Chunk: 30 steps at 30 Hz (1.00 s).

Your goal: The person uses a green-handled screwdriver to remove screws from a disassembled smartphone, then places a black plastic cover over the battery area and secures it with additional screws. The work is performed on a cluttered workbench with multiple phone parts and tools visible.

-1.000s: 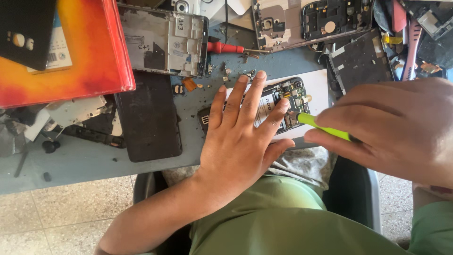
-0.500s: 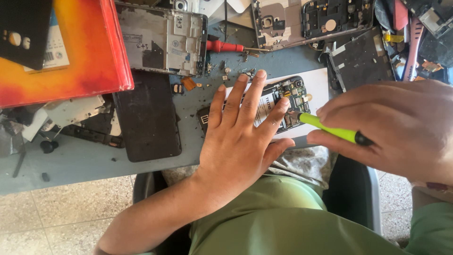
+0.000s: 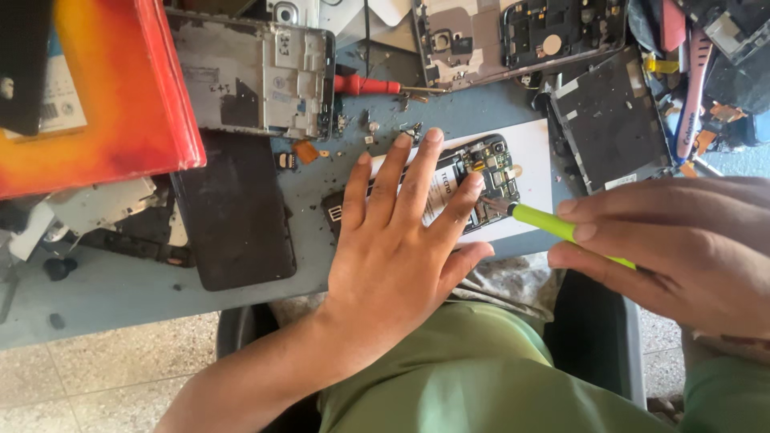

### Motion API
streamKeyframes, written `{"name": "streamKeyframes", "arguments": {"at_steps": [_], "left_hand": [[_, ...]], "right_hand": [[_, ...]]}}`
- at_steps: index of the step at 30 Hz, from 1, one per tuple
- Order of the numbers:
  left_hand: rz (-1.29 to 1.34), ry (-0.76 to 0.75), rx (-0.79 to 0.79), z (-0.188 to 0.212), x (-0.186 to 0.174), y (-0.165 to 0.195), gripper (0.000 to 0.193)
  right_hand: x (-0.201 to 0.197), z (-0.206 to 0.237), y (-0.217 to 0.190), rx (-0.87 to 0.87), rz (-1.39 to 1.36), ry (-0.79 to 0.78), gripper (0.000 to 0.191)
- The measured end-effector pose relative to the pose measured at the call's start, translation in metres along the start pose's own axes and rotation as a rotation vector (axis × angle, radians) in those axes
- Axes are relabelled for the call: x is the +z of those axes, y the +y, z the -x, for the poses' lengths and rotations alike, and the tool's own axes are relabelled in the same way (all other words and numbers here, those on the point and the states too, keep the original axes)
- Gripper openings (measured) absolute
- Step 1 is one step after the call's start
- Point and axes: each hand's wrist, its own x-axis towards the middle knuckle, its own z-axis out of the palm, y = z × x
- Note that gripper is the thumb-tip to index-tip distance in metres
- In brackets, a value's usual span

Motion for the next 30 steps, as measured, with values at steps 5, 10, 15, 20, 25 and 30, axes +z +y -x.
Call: {"name": "streamKeyframes", "arguments": {"at_steps": [5, 10, 15, 20, 25, 30], "left_hand": [[-0.003, -0.008, -0.008, -0.001, 0.001, 0.000, 0.060], [0.014, 0.002, 0.004, 0.000, 0.002, 0.000, 0.059], [0.017, 0.005, 0.009, -0.001, 0.003, -0.002, 0.060], [0.011, 0.019, 0.013, -0.001, 0.003, -0.001, 0.061], [-0.006, 0.024, 0.019, -0.001, 0.003, 0.000, 0.063], [-0.022, 0.008, 0.020, 0.000, 0.004, 0.002, 0.062]], "right_hand": [[0.003, 0.006, 0.001, 0.000, 0.046, 0.033, 0.037], [0.013, 0.050, 0.005, 0.235, -0.070, 0.132, 0.030], [0.036, 0.110, 0.039, 0.789, 0.042, 0.016, 0.034], [0.057, 0.145, 0.059, 0.813, -0.064, 0.332, 0.033], [0.059, 0.138, 0.052, 0.565, -0.366, 0.507, 0.033], [0.061, 0.110, 0.043, 0.245, -0.588, 0.550, 0.032]]}}
